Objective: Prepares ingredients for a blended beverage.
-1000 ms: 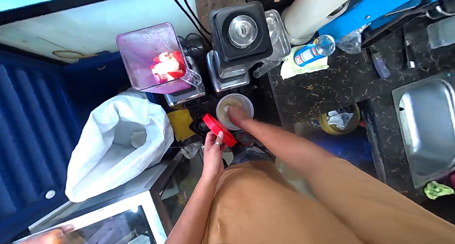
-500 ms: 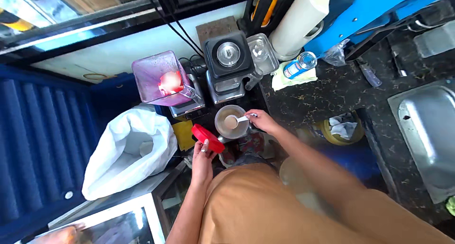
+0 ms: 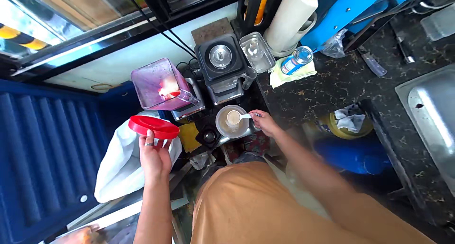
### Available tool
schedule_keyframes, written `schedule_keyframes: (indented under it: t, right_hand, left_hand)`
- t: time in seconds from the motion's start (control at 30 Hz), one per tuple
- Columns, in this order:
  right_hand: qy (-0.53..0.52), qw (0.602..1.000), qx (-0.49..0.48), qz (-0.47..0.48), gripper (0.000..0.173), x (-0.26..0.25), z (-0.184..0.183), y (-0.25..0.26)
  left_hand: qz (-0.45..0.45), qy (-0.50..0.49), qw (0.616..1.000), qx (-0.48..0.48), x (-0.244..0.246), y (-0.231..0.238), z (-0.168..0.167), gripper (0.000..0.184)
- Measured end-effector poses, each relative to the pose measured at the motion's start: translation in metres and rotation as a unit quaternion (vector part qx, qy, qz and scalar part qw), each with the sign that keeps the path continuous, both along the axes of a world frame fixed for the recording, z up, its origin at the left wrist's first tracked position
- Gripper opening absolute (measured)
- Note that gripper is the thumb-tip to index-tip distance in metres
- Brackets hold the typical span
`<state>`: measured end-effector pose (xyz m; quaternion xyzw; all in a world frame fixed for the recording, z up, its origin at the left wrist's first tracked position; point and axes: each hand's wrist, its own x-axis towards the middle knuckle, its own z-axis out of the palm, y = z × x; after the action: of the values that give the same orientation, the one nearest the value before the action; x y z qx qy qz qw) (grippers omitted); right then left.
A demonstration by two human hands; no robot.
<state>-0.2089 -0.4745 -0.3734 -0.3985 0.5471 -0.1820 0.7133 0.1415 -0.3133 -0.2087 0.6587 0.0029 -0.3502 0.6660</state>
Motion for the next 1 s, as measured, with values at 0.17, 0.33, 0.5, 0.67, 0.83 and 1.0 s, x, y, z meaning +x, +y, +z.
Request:
schedule_keyframes:
  t: [0.17, 0.33, 0.5, 0.67, 0.83, 1.0]
  right_hand:
    - [-0.036, 0.998, 0.052, -0.029, 0.022, 0.005, 0.019, 0.005]
    - [-0.073, 0.997, 0.020, -0.032, 0.019, 0.050, 0.109, 0.002]
    - [-0.122, 0.986, -0.110, -0.014, 0.017, 0.140, 0.207, -0.012]
    - [0.027, 0.879, -0.456, 0.137, 0.023, 0.223, 0.222, -0.033]
    - [0.114, 0.757, -0.606, 0.214, 0.024, 0.254, 0.197, -0.040]
    - [0.127, 0.738, -0.631, 0.205, 0.025, 0.254, 0.193, -0.028]
  left_hand:
    - [-0.009, -0.032, 0.999, -0.040, 0.015, -0.013, 0.005, 0.037]
    - [-0.066, -0.040, 0.995, -0.064, 0.028, -0.012, 0.008, 0.032]
    - [-0.047, -0.014, 0.995, -0.087, 0.042, 0.012, 0.007, 0.034]
    - [-0.031, 0.021, 0.993, -0.111, 0.046, 0.041, 0.006, 0.030]
    - [-0.017, 0.038, 0.992, -0.118, 0.059, 0.067, 0.004, 0.028]
    - [-0.032, 0.051, 0.991, -0.120, 0.070, 0.077, -0.004, 0.029]
